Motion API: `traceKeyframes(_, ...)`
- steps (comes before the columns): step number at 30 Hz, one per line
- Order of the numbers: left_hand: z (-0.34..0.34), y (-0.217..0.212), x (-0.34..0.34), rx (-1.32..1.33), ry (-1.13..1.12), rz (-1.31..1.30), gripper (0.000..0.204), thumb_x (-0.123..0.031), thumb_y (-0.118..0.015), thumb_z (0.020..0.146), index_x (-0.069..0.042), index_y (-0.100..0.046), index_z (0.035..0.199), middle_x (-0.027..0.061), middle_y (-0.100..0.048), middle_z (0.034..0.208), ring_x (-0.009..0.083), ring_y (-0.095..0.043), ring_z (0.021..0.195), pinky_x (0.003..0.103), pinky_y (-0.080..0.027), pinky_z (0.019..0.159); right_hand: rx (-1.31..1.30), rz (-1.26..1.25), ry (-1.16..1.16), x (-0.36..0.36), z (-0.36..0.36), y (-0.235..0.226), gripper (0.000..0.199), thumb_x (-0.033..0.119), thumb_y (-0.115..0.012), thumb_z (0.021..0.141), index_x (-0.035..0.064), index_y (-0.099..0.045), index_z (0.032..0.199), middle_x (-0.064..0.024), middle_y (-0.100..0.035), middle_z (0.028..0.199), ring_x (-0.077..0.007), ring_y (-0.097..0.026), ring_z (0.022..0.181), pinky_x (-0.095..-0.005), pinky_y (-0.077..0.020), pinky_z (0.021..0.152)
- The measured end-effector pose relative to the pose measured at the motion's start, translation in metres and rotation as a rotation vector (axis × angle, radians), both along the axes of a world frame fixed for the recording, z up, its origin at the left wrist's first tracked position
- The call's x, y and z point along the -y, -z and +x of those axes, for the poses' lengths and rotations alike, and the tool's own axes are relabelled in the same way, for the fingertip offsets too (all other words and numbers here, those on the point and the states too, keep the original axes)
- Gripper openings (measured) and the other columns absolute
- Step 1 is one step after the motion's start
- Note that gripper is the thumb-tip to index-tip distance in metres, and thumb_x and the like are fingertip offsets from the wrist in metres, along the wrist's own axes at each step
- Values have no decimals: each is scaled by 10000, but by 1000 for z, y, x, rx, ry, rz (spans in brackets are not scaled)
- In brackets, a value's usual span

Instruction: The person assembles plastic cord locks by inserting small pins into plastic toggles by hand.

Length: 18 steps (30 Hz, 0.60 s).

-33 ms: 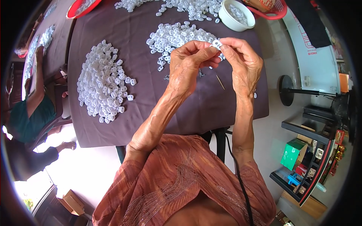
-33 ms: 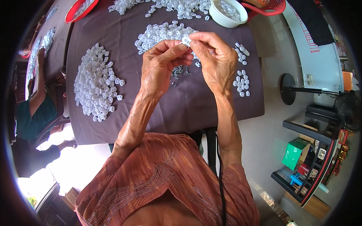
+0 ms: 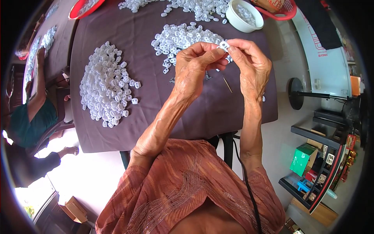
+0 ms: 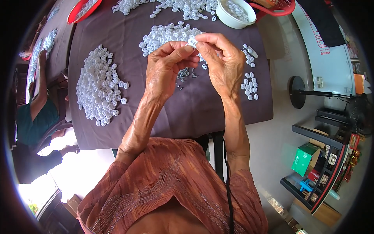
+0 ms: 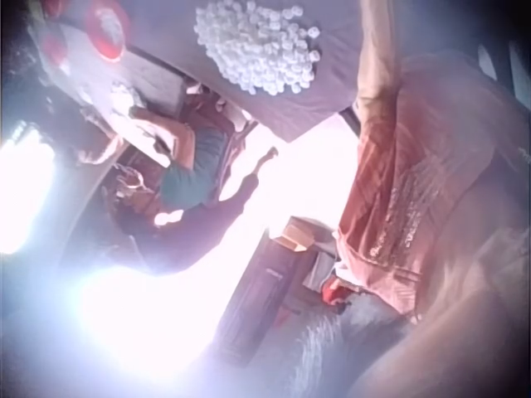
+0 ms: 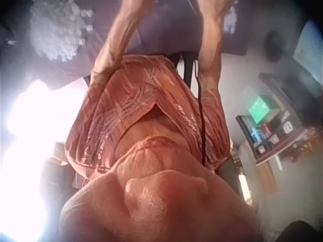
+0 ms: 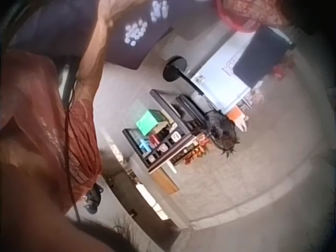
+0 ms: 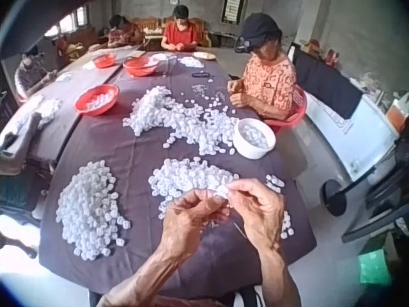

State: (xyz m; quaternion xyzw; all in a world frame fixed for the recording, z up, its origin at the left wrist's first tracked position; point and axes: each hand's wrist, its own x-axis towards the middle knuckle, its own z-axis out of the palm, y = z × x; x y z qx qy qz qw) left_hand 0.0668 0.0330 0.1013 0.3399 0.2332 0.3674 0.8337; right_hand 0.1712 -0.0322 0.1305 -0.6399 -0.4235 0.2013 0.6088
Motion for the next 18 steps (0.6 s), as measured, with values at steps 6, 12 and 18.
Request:
traceKeyframes(6, 2, 0, 1, -8, -20, -5, 121, -62, -628, 761, 46, -599, 808, 111, -622, 740, 164, -599, 628, 265, -485, 583, -13, -6, -6, 0, 2, 1, 108, 10, -599, 778, -19, -620, 879, -45, -617, 814, -90, -568, 749, -203, -449, 705)
traceKeyframes(12, 1, 4, -2, -17, 7, 35, 109, -57, -608, 783, 39, -587, 832, 118, -621, 784, 183, -607, 669, 297, -508, 633, 1, -13, -5, -2, 3, 4, 109, 12, -604, 775, -17, -621, 878, -44, -617, 811, -87, -566, 745, -203, -450, 700)
traceKeyframes(18, 2, 6, -2, -20, 6, 30, 112, -61, -611, 783, 37, -588, 832, 110, -622, 782, 175, -607, 662, 295, -509, 628, 11, -37, 8, -2, 2, 5, 112, 12, -601, 778, -15, -619, 885, -44, -617, 809, -87, -567, 745, -200, -452, 691)
